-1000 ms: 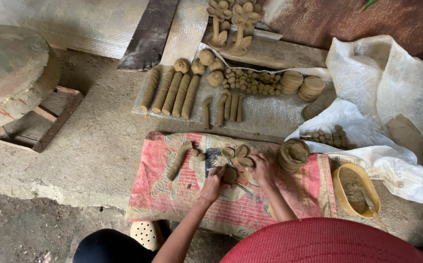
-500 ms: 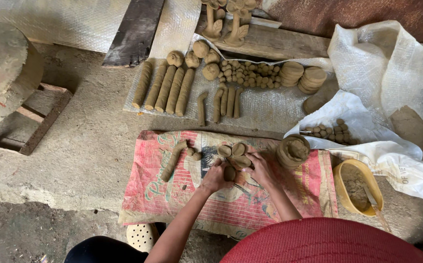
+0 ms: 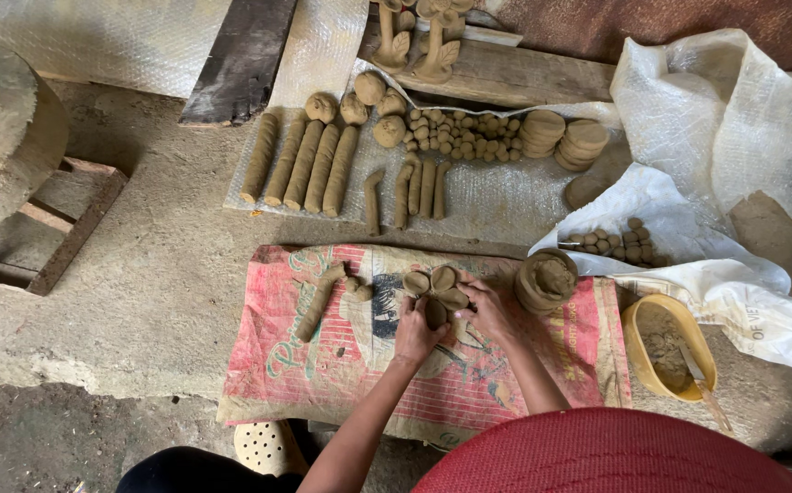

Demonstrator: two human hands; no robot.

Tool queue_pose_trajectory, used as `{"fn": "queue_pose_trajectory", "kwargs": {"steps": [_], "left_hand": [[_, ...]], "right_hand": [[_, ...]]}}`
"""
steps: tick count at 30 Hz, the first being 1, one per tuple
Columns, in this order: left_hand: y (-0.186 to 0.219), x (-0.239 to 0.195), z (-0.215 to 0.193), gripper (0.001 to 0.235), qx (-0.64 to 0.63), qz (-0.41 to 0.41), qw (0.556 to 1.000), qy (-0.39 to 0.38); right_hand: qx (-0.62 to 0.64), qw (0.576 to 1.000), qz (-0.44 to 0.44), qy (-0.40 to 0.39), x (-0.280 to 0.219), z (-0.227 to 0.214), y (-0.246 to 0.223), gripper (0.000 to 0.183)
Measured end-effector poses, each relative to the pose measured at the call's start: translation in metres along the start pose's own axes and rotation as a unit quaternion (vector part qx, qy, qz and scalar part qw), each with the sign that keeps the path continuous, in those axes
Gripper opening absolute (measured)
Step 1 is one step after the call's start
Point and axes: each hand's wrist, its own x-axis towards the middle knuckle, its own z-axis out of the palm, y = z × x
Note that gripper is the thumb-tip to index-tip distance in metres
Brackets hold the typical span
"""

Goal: The person shapes and joins small pieces of clay by hand to create decorative floral elements and other clay structures on a fabric surface.

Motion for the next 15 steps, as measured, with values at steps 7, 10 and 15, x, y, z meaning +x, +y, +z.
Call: {"fn": "queue_pose_trajectory", "kwargs": {"steps": [7,10,15], "left_hand": [[0.025,-0.024,-0.014,0.097,-0.018,0.002,0.998,0.060],[0.019,-0.042,-0.009,0.079,-0.001,-0.006,0.999,0.033],[0.000,-0.039,0.019,0.047,0.108,0.022,0.993,0.040]], "right_hand": [[-0.015,0.999,-0.014,0.036,-0.018,-0.006,-0.015,0.076],[-0.013,0.995,-0.054,0.082,-0.030,-0.004,-0.023,0.065],[-0.083,0.994,-0.025,0.069,-0.031,0.007,-0.022,0.036]]}}
